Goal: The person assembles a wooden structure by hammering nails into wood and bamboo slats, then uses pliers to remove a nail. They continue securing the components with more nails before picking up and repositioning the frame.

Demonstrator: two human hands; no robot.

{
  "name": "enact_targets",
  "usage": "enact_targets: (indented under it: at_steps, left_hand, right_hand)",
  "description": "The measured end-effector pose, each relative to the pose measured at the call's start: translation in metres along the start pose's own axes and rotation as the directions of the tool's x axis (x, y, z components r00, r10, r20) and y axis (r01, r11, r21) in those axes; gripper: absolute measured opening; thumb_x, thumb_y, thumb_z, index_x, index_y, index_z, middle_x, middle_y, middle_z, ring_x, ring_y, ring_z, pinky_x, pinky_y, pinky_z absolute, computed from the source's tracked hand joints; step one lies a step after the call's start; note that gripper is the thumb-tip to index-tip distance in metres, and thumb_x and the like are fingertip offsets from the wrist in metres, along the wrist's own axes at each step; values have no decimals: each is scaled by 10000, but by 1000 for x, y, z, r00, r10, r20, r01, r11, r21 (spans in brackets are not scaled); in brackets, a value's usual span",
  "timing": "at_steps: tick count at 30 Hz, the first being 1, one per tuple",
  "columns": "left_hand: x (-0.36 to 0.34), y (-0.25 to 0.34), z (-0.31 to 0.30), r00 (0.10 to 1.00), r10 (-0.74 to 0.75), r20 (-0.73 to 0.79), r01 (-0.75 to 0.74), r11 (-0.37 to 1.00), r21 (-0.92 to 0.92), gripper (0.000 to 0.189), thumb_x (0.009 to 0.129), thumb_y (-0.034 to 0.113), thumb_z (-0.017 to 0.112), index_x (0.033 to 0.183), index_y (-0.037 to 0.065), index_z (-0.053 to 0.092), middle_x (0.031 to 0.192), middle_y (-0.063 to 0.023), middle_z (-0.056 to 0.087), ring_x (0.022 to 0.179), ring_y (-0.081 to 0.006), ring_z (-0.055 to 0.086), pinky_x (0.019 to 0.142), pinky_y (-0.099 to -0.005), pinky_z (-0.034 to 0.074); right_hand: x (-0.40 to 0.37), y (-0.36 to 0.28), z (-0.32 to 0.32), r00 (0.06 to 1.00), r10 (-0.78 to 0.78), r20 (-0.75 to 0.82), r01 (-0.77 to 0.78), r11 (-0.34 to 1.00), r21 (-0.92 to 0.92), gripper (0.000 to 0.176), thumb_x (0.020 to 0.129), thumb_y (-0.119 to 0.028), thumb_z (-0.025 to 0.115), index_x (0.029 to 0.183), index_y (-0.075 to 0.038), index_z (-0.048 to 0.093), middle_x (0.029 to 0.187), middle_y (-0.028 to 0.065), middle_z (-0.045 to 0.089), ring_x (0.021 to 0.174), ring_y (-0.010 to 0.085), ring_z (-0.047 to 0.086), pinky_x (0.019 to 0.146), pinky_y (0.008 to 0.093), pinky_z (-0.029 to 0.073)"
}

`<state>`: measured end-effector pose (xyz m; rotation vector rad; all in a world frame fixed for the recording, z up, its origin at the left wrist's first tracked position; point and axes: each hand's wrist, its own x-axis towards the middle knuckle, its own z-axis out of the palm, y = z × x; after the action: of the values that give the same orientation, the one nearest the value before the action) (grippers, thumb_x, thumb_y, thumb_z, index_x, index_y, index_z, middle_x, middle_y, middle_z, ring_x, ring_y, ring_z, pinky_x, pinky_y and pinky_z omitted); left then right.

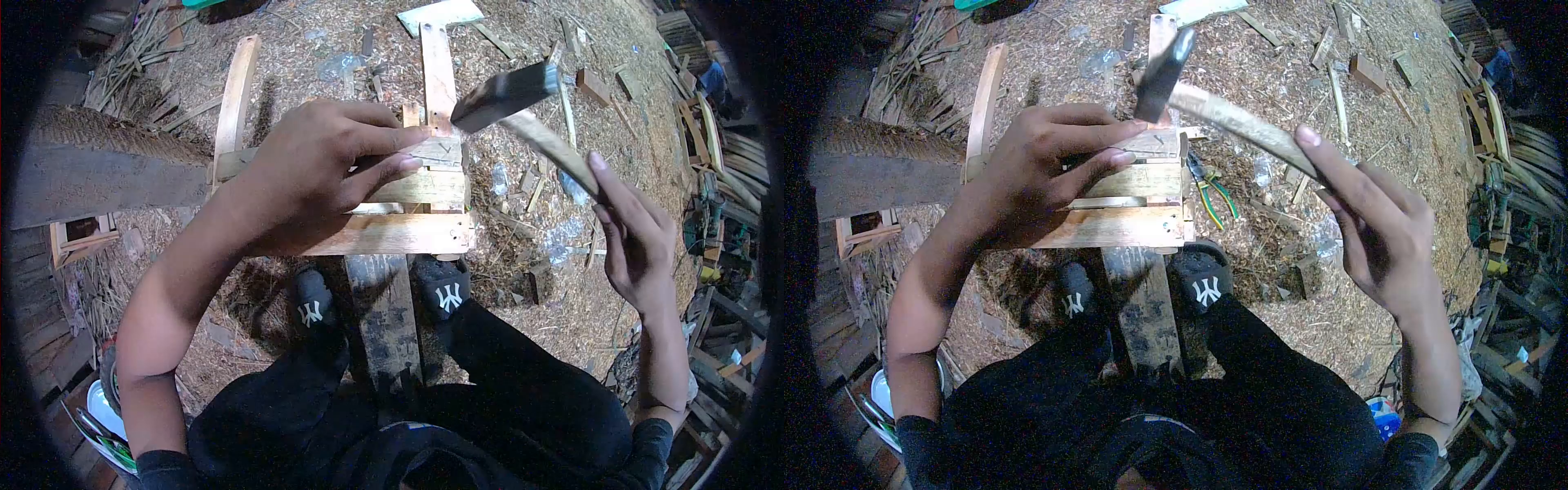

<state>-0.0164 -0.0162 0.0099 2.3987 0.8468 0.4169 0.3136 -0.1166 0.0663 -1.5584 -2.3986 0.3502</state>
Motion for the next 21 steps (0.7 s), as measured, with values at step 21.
enact_targets:
  at_steps: [21]
  left_hand:
    - [2, -7, 6, 991, 83, -102, -82, 996, 21, 255, 955, 278, 665, 1124, 117, 767, 967, -111, 740, 773, -288, 708, 706, -395, 555]
  right_hand:
    - [7, -7, -11, 992, -31, 120, 47, 990, -131, 579, 874, 43, 676, 1421, -129, 597, 946, 158, 732, 641, 196, 637, 544, 336, 497]
